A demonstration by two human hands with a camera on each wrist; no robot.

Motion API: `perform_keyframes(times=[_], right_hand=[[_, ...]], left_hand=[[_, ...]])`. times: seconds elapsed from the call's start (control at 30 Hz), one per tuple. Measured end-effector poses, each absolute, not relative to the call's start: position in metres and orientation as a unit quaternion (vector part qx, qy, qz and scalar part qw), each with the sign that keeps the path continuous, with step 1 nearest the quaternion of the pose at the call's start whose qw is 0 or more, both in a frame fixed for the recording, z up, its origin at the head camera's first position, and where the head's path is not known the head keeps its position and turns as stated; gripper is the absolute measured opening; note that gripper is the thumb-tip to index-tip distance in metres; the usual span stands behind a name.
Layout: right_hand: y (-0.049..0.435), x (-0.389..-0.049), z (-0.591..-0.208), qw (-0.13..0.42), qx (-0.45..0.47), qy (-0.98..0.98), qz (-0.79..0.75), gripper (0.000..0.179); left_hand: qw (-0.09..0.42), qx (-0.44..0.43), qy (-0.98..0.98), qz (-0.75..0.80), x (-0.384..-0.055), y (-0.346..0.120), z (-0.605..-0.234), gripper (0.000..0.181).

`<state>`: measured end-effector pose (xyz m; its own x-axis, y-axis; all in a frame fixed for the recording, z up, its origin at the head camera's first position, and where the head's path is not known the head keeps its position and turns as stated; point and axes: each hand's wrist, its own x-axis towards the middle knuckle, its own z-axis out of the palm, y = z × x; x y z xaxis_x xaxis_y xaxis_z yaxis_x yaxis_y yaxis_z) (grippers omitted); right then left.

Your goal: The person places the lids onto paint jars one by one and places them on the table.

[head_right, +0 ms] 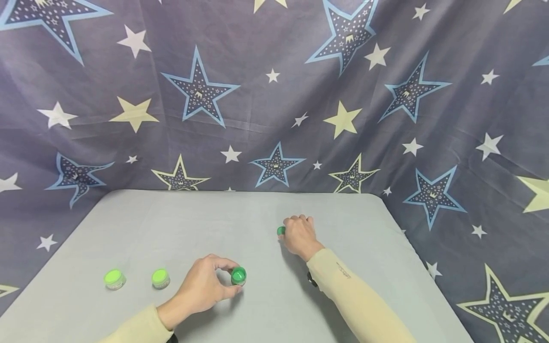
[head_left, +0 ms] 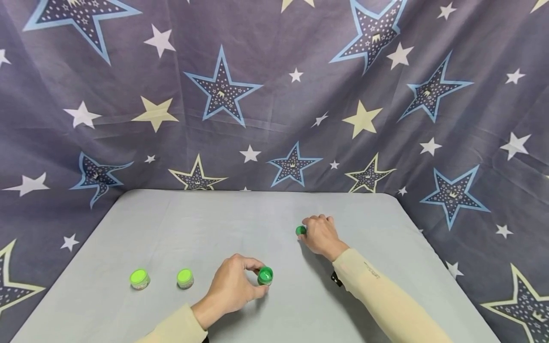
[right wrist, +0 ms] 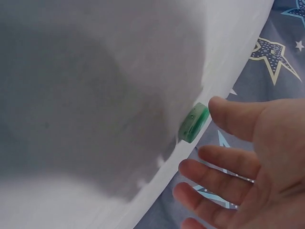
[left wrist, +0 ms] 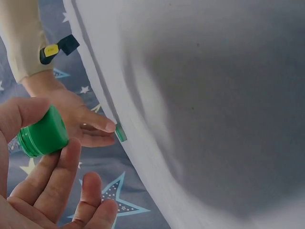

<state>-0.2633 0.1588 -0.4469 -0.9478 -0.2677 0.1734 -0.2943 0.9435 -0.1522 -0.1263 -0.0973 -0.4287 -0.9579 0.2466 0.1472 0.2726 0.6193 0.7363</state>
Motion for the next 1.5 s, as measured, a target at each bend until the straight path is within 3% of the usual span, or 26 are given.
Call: perform_keyframes(times=[0.3,0.77,0.93,1.5], right_hand=[[0.155,-0.27,-0.447,0.045,0.143,-0.987,0.052,0.022],[0.155,-0.272,-0.448,0.036,0.145,-0.987,0.052,0.022],[0.155,-0.273,-0.448,0.049,0.153,-0.986,0.053,0.014],[0.153,-0.262,-0.437,0.087,0.173,-0.976,0.1,0.02]], left_hand=[[0.022,-0.146,-0.901,-0.408,-0.125,-0.097,-0.429,0.028],[0.024,-0.145,-0.902,-0.407,-0.126,-0.096,-0.431,0.028],[0.027,-0.147,-0.902,-0.405,-0.126,-0.095,-0.432,0.027],[0.017,-0.14,-0.902,-0.409,-0.126,-0.09,-0.435,0.027]])
